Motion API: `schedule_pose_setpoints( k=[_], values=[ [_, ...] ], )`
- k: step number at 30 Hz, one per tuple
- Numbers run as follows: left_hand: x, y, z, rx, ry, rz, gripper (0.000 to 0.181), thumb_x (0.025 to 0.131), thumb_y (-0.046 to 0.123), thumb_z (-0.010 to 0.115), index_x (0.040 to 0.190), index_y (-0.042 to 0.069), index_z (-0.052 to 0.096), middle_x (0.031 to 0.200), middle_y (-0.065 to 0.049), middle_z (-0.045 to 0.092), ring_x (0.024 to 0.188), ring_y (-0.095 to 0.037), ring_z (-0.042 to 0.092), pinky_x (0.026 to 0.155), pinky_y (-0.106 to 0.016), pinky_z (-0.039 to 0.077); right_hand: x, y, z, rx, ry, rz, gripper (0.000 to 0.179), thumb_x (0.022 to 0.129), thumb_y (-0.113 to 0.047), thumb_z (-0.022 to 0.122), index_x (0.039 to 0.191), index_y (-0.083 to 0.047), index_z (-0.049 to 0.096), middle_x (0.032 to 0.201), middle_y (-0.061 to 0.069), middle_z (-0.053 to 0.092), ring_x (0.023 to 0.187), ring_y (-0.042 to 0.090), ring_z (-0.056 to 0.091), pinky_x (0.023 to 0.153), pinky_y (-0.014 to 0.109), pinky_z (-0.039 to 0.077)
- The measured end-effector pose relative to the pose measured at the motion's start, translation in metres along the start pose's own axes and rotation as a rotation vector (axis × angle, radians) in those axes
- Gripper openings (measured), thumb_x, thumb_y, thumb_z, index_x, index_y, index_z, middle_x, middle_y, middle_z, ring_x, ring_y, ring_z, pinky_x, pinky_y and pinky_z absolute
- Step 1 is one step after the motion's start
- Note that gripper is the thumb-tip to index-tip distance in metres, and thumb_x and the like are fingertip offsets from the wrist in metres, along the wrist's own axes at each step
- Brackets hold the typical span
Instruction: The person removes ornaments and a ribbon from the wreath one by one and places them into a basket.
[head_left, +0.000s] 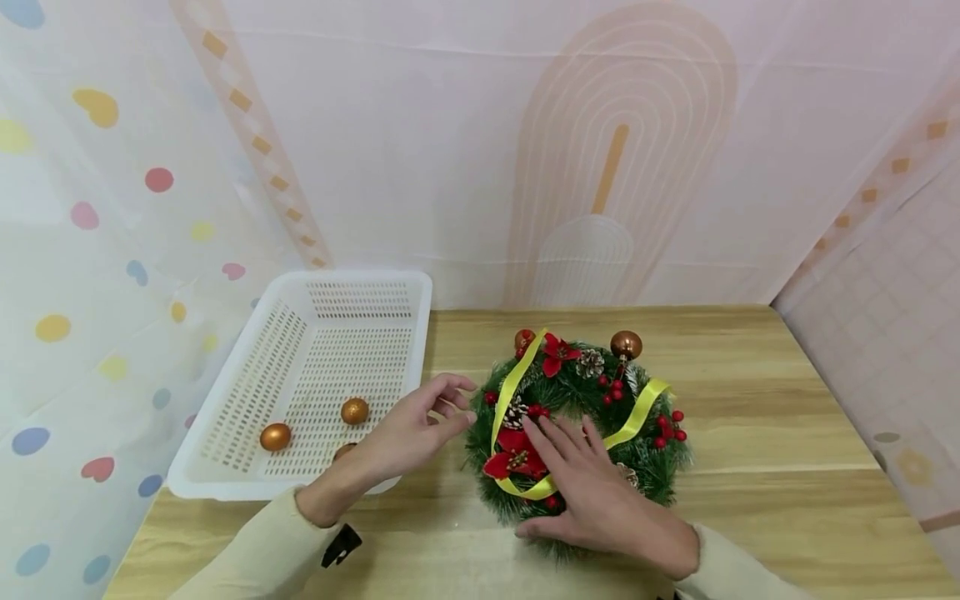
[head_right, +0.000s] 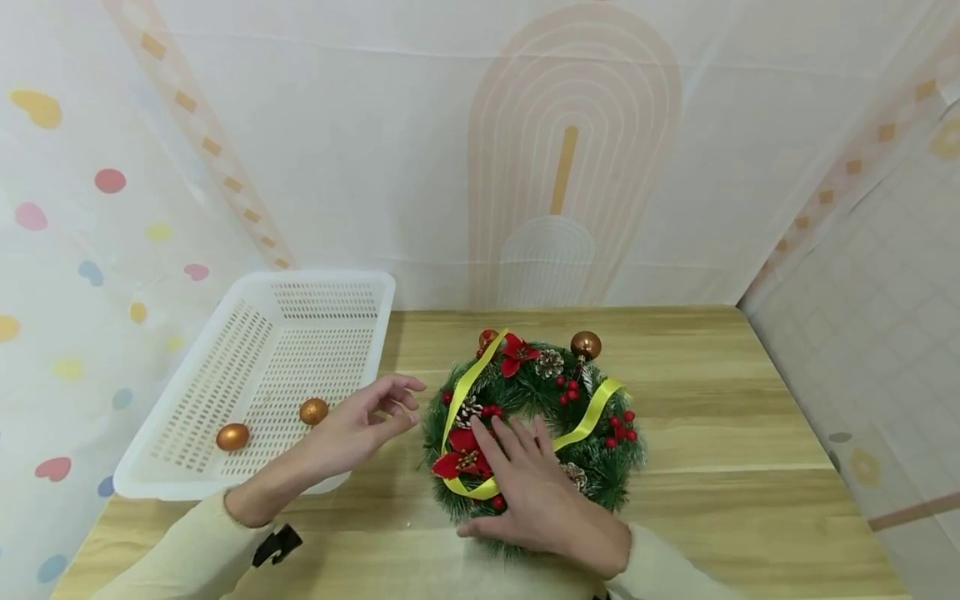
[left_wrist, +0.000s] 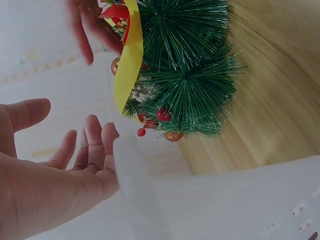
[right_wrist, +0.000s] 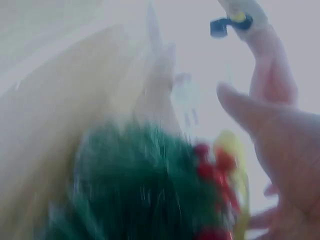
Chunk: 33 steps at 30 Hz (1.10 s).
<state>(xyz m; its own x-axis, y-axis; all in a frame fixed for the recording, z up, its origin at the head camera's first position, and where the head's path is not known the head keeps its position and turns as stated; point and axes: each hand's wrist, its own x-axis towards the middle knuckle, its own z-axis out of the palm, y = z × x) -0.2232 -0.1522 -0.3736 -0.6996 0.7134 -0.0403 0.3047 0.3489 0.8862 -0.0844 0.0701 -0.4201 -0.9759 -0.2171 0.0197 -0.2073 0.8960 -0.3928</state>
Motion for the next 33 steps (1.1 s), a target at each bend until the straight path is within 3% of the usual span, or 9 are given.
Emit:
schedule_pose_setpoints(
  k=[4, 9, 14, 18, 23, 33],
  values=[
    [0.000, 0.001, 0.002, -0.006, -0.013, -0.002, 0.032, 0.097, 0.019, 0.063, 0.128, 0.014, 0.057, 0.110, -0.004, 0.063, 0.097, -0.018, 0.059, 0.083, -0.036, 0.049, 0.012, -0.011, 0.013, 0.021, -0.011, 0.075, 0.115, 0.078, -0.062, 0.075, 0.160, -0.018, 0.009, 0.159, 0.024, 0.023, 0.143, 0.047, 0.027, 0.117, 0.062, 0.014],
    [0.000, 0.001, 0.004, -0.001, -0.035, -0.003, 0.033, 0.098, 0.022, 0.063, 0.129, 0.015, 0.056, 0.112, -0.005, 0.062, 0.098, -0.019, 0.059, 0.081, -0.036, 0.049, 0.017, -0.013, 0.026, -0.100, 0.026, 0.137, 0.116, 0.074, -0.062, 0.078, 0.160, -0.018, 0.015, 0.156, 0.028, 0.028, 0.130, 0.051, 0.044, 0.113, 0.064, 0.022],
    [-0.001, 0.002, 0.002, 0.005, -0.037, 0.002, 0.031, 0.098, 0.021, 0.062, 0.128, 0.015, 0.057, 0.111, -0.005, 0.061, 0.097, -0.019, 0.058, 0.082, -0.036, 0.049, 0.017, -0.013, 0.030, -0.228, 0.069, 0.145, 0.116, 0.071, -0.061, 0.081, 0.159, -0.020, 0.019, 0.143, 0.024, 0.045, 0.108, 0.043, 0.061, 0.104, 0.059, 0.037],
    [-0.001, 0.002, 0.002, 0.000, -0.045, 0.003, 0.032, 0.098, 0.021, 0.062, 0.128, 0.013, 0.056, 0.111, -0.006, 0.061, 0.097, -0.020, 0.058, 0.081, -0.036, 0.049, 0.018, -0.014, 0.031, -0.294, 0.085, 0.129, 0.113, 0.070, -0.057, 0.084, 0.158, -0.022, 0.021, 0.127, 0.019, 0.054, 0.094, 0.036, 0.065, 0.094, 0.054, 0.044],
    [-0.001, 0.001, 0.001, 0.013, -0.048, 0.014, 0.032, 0.098, 0.021, 0.062, 0.128, 0.013, 0.056, 0.111, -0.006, 0.062, 0.098, -0.020, 0.058, 0.082, -0.036, 0.049, 0.016, -0.010, 0.031, -0.323, 0.063, 0.103, 0.107, 0.073, -0.050, 0.084, 0.157, -0.025, 0.022, 0.122, 0.015, 0.061, 0.095, 0.034, 0.066, 0.092, 0.052, 0.045],
    [0.002, 0.001, -0.004, 0.084, -0.065, 0.025, 0.031, 0.098, 0.018, 0.061, 0.128, 0.014, 0.056, 0.109, -0.004, 0.061, 0.097, -0.018, 0.058, 0.082, -0.036, 0.049, 0.008, 0.007, 0.027, -0.332, 0.116, -0.084, 0.098, 0.076, -0.043, 0.084, 0.156, -0.024, 0.030, 0.114, 0.005, 0.066, 0.094, 0.028, 0.066, 0.086, 0.047, 0.044]
  ],
)
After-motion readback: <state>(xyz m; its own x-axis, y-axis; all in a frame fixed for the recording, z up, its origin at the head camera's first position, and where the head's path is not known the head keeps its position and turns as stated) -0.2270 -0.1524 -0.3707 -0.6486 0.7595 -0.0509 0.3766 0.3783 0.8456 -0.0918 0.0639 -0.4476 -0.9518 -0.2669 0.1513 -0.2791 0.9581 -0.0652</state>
